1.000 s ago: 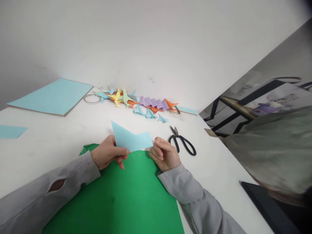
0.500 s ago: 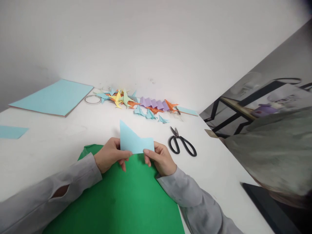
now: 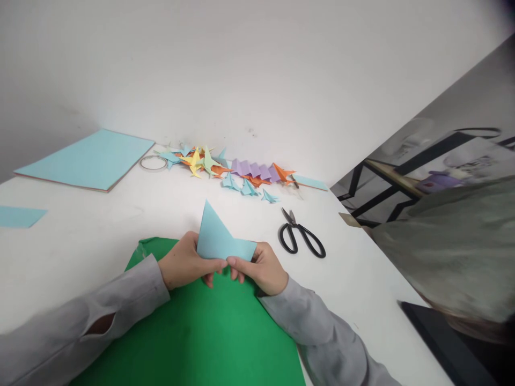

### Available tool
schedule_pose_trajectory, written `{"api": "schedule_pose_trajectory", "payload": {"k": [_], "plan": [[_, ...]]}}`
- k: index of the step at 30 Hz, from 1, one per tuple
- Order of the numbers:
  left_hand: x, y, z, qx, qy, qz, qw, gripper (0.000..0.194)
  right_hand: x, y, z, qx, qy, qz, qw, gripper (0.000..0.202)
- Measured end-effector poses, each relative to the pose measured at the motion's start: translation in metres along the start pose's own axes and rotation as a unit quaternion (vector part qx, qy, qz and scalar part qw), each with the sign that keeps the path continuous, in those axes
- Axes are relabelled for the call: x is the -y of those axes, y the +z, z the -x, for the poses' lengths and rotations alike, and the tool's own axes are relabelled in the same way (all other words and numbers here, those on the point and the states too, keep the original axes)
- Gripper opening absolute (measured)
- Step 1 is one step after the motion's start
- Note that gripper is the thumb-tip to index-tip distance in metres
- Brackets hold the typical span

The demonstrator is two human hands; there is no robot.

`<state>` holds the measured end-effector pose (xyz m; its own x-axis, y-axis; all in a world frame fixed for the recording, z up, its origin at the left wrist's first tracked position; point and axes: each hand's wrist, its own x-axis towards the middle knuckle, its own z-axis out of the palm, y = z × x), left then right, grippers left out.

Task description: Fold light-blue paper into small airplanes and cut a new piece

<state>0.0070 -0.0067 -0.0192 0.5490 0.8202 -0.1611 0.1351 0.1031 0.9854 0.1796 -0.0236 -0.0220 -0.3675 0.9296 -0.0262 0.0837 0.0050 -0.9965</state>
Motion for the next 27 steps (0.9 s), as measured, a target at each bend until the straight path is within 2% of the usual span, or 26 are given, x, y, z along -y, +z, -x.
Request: {"api": "schedule_pose_trajectory", "payload": {"k": [9,17,20,27], "plan": [[-0.005,-0.002,0.000,-0.012,-0.014,0.027,0.999,0.014,0.000,-0.002,0.000,0.001,0.009,-0.004,1.000,0.031],[-0.002,-0.006,-0.001,-0.011,-0.019,0.143,0.989,0.014,-0.014,-0.011,-0.002,-0.033,-0.013,-0.072,0.997,0.030],[-0.003,-0.007,-0.002,-0.017,-0.025,0.158,0.987,0.018,-0.015,-0.012,-0.003,-0.043,-0.015,-0.095,0.994,0.031],[-0.005,-0.010,-0.002,0.006,-0.030,0.179,0.983,0.017,-0.010,-0.010,-0.002,-0.064,-0.006,-0.110,0.992,0.032]]}}
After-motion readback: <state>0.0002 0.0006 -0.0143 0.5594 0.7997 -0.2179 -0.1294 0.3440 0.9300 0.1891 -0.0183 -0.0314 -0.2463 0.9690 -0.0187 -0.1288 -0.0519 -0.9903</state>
